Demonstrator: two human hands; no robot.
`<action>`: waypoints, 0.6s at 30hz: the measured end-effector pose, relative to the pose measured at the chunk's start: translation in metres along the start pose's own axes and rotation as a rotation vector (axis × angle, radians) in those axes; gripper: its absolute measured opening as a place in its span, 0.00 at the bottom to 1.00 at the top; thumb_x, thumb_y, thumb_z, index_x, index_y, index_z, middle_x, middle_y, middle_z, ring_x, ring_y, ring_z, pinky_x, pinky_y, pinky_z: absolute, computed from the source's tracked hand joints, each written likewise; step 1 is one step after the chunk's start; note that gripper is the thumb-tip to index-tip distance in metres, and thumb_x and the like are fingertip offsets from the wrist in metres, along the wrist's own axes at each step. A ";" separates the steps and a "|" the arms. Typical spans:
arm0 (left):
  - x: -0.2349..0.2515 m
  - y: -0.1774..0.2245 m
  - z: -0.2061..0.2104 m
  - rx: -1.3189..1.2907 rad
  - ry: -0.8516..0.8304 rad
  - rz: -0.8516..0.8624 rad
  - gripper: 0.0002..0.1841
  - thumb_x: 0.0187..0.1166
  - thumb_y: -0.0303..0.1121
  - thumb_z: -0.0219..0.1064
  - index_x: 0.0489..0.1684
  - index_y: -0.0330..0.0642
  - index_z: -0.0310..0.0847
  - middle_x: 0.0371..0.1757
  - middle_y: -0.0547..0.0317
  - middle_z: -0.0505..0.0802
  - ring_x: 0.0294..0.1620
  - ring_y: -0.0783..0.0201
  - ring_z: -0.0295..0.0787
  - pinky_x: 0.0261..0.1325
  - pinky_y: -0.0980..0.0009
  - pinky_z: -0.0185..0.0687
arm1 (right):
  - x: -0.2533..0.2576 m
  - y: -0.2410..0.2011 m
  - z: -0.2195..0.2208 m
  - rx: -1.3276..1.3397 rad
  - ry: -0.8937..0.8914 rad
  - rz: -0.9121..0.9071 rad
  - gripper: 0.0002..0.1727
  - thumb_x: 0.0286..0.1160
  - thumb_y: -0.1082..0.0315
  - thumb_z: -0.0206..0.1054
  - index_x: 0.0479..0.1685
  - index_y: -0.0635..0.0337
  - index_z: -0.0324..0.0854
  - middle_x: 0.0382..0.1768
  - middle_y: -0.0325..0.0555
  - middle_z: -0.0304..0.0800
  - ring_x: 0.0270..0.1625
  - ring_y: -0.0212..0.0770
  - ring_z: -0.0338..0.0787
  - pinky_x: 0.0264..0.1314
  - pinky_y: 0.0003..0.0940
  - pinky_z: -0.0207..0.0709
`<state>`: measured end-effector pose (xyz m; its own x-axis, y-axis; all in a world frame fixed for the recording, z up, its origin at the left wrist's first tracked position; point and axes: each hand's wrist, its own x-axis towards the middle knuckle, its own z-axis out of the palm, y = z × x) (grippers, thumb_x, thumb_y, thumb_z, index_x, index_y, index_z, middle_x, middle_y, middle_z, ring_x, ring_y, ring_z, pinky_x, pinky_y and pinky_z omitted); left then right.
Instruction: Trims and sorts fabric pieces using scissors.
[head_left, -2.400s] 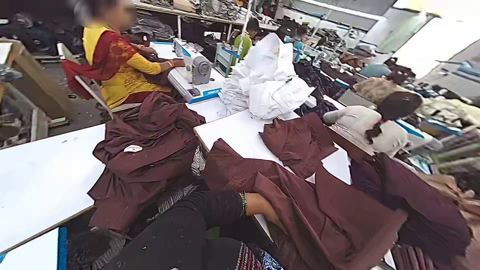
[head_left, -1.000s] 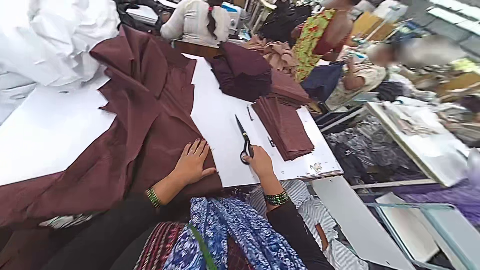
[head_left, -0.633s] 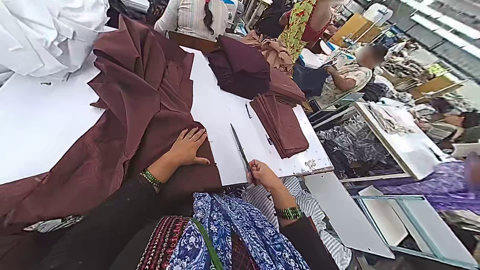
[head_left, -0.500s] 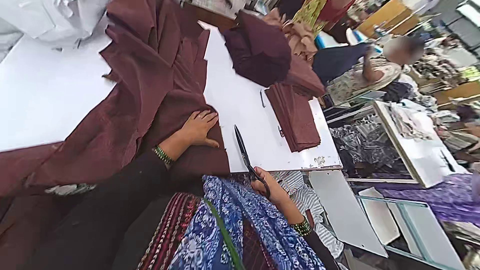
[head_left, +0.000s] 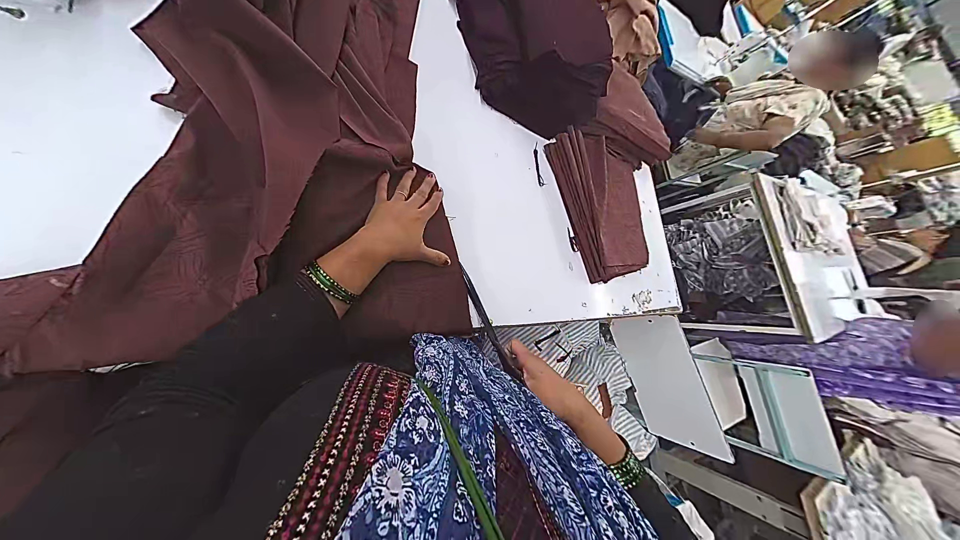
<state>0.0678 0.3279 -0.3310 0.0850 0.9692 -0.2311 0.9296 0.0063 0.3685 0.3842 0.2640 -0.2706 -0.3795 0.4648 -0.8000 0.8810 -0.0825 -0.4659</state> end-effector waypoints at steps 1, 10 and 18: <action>0.000 0.000 -0.001 -0.004 -0.002 -0.005 0.69 0.53 0.82 0.68 0.98 0.50 0.44 0.98 0.50 0.46 0.98 0.38 0.27 0.86 0.24 0.19 | 0.002 -0.005 0.003 0.003 0.022 0.007 0.18 0.78 0.67 0.68 0.57 0.66 0.65 0.36 0.43 0.73 0.36 0.32 0.75 0.43 0.31 0.73; 0.002 -0.001 -0.004 -0.028 -0.026 -0.006 0.69 0.55 0.81 0.68 0.98 0.49 0.43 0.98 0.49 0.43 0.98 0.39 0.24 0.86 0.24 0.17 | 0.004 -0.005 0.019 0.041 0.157 -0.092 0.16 0.81 0.63 0.66 0.44 0.67 0.69 0.24 0.32 0.68 0.26 0.21 0.68 0.34 0.19 0.65; 0.003 -0.002 0.000 -0.057 0.013 0.006 0.68 0.54 0.80 0.70 0.97 0.47 0.45 0.98 0.48 0.46 0.97 0.37 0.26 0.86 0.24 0.19 | 0.004 -0.005 -0.001 0.106 -0.001 -0.065 0.29 0.70 0.47 0.67 0.55 0.63 0.66 0.32 0.31 0.69 0.30 0.20 0.71 0.38 0.20 0.70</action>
<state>0.0662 0.3312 -0.3328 0.0854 0.9723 -0.2176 0.9070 0.0145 0.4208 0.3780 0.2668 -0.2710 -0.4355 0.4716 -0.7668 0.8195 -0.1447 -0.5545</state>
